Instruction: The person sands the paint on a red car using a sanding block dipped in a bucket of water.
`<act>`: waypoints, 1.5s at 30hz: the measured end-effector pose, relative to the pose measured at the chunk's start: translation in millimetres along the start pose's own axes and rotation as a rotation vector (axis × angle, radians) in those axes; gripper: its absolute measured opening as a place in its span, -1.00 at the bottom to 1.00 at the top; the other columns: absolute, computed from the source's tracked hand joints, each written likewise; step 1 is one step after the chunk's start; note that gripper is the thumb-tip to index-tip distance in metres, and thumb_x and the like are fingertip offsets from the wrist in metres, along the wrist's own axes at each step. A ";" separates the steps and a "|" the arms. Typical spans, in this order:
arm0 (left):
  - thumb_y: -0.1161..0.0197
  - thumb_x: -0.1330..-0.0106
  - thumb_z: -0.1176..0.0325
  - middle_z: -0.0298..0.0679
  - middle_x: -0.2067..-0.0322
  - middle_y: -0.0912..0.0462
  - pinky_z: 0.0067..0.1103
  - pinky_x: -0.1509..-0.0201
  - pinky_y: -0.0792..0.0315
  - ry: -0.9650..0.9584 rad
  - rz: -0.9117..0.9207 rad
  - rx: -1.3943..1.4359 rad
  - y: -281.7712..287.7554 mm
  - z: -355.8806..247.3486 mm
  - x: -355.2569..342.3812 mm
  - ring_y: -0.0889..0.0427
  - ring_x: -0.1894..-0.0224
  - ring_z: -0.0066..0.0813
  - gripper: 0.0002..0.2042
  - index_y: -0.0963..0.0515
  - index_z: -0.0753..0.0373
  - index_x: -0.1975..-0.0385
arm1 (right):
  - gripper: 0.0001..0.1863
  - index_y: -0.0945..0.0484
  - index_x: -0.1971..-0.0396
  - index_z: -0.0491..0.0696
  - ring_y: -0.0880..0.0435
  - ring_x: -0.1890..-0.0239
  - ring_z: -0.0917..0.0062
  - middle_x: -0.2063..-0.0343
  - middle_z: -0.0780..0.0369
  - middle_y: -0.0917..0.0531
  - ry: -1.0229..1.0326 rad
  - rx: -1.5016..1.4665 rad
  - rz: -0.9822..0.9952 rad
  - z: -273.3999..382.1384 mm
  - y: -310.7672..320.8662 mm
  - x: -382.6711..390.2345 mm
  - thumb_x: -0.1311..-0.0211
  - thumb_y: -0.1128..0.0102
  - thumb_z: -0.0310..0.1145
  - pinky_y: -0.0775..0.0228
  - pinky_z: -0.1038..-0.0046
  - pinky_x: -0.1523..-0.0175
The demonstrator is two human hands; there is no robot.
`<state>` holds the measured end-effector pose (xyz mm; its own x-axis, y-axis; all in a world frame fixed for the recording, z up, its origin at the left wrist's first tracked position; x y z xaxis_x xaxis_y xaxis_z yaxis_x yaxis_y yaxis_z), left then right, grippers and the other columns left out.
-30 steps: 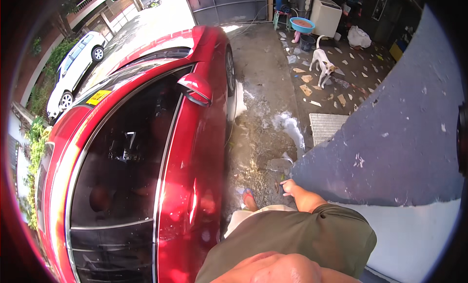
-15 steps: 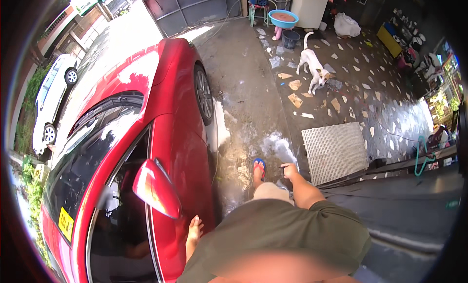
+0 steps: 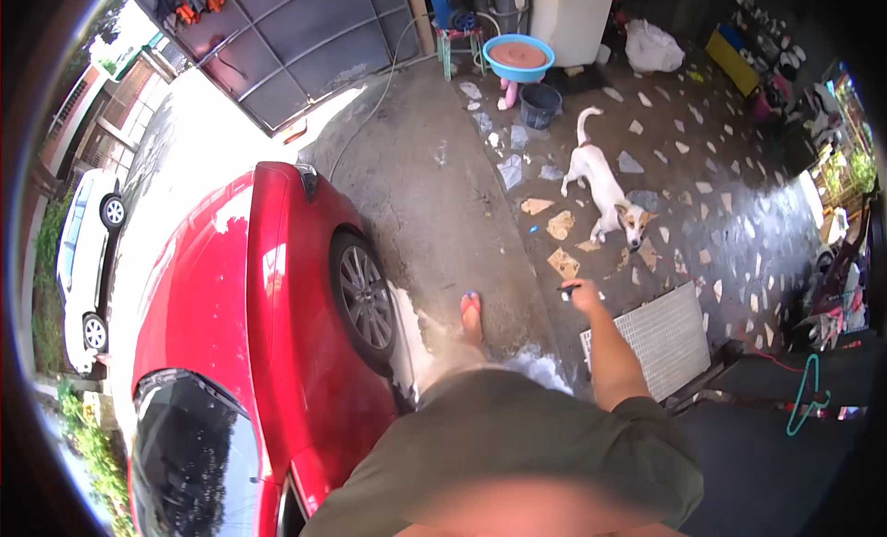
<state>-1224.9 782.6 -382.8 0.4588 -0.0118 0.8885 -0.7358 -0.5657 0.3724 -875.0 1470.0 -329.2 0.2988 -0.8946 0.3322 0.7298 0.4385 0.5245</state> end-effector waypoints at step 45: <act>-0.26 -0.32 0.22 -0.06 0.18 -0.72 -0.46 0.03 -0.53 -1.284 -0.114 -0.850 -251.8 -1785.6 -167.9 -0.71 0.10 -0.29 -0.63 -0.57 0.34 -0.01 | -0.60 -0.49 -0.14 0.08 -0.50 -0.08 0.26 -0.06 0.12 -0.50 -1.308 -0.301 0.230 151.7 -120.5 -653.5 -0.30 -0.02 -0.28 -0.49 0.04 0.12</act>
<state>-2006.3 2399.3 -146.7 0.3075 -0.9322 0.1908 -0.5209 0.0029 0.8536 -1251.5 2014.8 -490.6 -0.2425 0.0043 0.9701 0.8980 0.3793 0.2228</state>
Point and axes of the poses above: each hand's wrist, its own x-axis away from the middle knuckle, its own y-axis out of the back of the hand, z = x × y, the point moved 10 cm from there along -x, towards the middle knuckle
